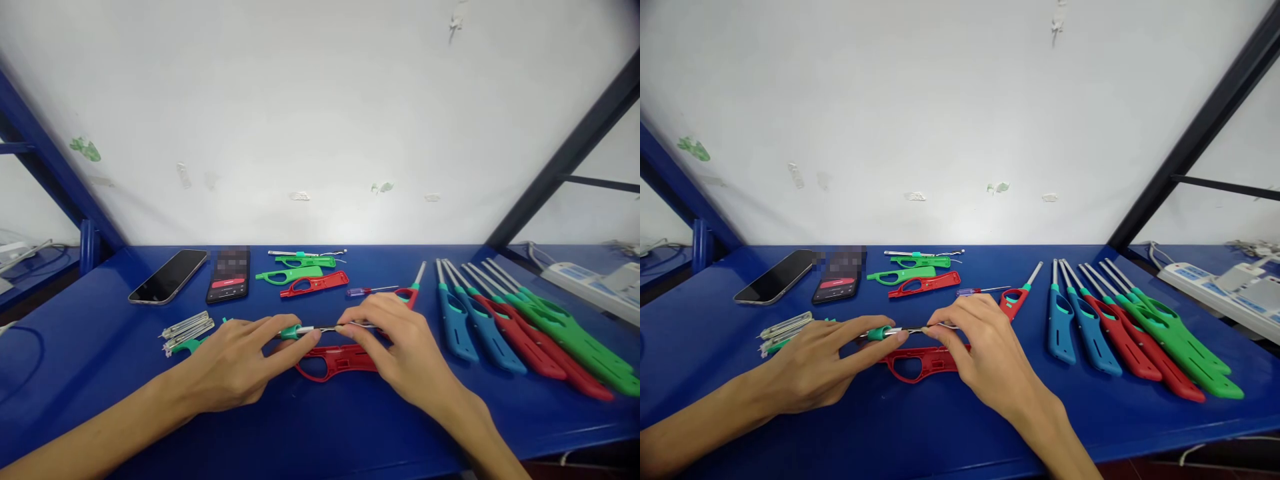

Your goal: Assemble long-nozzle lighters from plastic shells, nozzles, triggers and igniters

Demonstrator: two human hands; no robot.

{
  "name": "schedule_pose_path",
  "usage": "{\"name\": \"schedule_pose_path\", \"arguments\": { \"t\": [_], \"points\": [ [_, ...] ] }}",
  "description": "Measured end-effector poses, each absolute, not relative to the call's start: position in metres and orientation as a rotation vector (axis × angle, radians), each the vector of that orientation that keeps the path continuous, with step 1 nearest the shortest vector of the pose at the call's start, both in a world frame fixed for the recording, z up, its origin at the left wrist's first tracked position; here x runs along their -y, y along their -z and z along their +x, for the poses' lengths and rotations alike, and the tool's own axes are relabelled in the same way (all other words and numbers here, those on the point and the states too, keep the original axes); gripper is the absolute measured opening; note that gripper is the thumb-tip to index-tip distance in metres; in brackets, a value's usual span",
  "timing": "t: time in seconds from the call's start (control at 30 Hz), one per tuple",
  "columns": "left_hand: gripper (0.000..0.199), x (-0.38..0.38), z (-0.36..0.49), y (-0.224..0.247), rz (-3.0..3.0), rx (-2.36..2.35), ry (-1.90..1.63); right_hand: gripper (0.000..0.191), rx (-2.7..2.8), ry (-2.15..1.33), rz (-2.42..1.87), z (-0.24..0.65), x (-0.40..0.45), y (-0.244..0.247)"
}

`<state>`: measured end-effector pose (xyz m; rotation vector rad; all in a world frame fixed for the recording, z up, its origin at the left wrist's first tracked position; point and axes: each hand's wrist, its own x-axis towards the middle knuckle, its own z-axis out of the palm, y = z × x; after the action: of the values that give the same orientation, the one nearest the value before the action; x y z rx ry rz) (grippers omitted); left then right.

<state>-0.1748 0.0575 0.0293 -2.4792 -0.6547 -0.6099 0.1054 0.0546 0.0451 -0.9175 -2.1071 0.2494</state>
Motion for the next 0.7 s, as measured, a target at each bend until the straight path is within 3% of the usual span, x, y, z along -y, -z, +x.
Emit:
{"name": "schedule_pose_path", "arguments": {
  "t": [0.37, 0.57, 0.7],
  "points": [
    [0.060, -0.052, -0.172, -0.032, -2.490, 0.619, 0.608, 0.008, 2.129, -0.169, -0.810, 0.100, -0.053, -0.043],
    [0.034, -0.053, -0.167, -0.032, -2.542, 0.665, 0.868, 0.005, 2.114, -0.028, -0.688, 0.101, -0.057, -0.041],
    [0.031, -0.050, -0.162, -0.030, -2.578, 0.723, 0.963, 0.009, 2.126, 0.132, -0.623, 0.103, -0.056, -0.043]
  ]
}}
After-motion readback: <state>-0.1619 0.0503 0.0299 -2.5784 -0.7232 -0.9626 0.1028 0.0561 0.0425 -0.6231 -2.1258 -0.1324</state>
